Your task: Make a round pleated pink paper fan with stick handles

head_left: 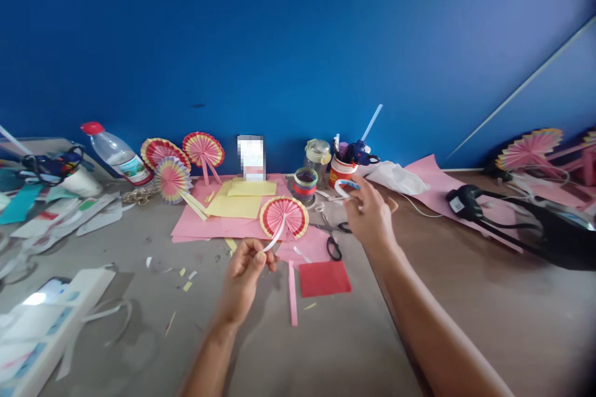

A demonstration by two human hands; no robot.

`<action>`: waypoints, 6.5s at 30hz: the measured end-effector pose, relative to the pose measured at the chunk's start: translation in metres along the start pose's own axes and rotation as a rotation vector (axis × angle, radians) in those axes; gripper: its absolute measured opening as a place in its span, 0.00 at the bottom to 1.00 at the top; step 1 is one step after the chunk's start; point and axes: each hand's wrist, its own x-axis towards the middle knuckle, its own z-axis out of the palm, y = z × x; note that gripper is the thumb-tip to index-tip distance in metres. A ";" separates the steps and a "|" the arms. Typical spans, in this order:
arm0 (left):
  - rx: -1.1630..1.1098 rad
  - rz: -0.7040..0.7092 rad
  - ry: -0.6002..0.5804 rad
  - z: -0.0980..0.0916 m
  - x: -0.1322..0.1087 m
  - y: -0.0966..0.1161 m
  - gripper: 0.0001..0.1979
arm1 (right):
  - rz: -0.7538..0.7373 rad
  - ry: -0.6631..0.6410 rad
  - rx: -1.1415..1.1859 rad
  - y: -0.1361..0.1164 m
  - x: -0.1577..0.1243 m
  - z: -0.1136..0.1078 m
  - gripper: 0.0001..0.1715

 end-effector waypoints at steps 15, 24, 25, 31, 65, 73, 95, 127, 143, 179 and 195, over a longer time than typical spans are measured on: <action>-0.271 -0.144 -0.086 -0.001 0.003 0.005 0.07 | -0.179 -0.376 0.056 -0.022 -0.029 0.014 0.13; -0.274 -0.116 -0.008 -0.003 0.007 0.002 0.11 | -0.109 -0.328 0.591 -0.063 -0.048 0.010 0.10; -0.262 -0.109 -0.005 -0.003 0.007 0.002 0.11 | -0.125 -0.315 0.618 -0.066 -0.052 0.012 0.08; -0.168 -0.080 0.014 0.002 0.005 0.002 0.12 | -0.312 -0.326 0.639 -0.078 -0.069 0.019 0.09; 0.282 0.092 -0.101 0.003 -0.001 -0.005 0.15 | -0.492 -0.082 0.188 -0.071 -0.073 0.030 0.09; 0.242 0.063 -0.076 0.001 -0.001 -0.006 0.16 | -0.499 -0.090 0.192 -0.071 -0.072 0.030 0.08; 0.149 -0.015 -0.051 0.000 -0.001 -0.007 0.14 | -0.543 -0.077 0.176 -0.071 -0.070 0.030 0.09; -0.135 -0.255 0.039 0.003 0.004 0.007 0.12 | -0.235 -0.407 0.522 -0.072 -0.066 0.028 0.09; 0.324 0.023 0.008 0.005 0.000 0.007 0.13 | -0.356 -0.216 0.414 -0.073 -0.073 0.031 0.08; 0.072 -0.148 0.105 0.013 0.003 -0.001 0.08 | -0.192 -0.526 0.579 -0.076 -0.069 0.030 0.11; -0.047 -0.407 -0.278 0.013 -0.004 0.013 0.12 | -0.574 -0.784 0.670 -0.058 -0.046 0.008 0.31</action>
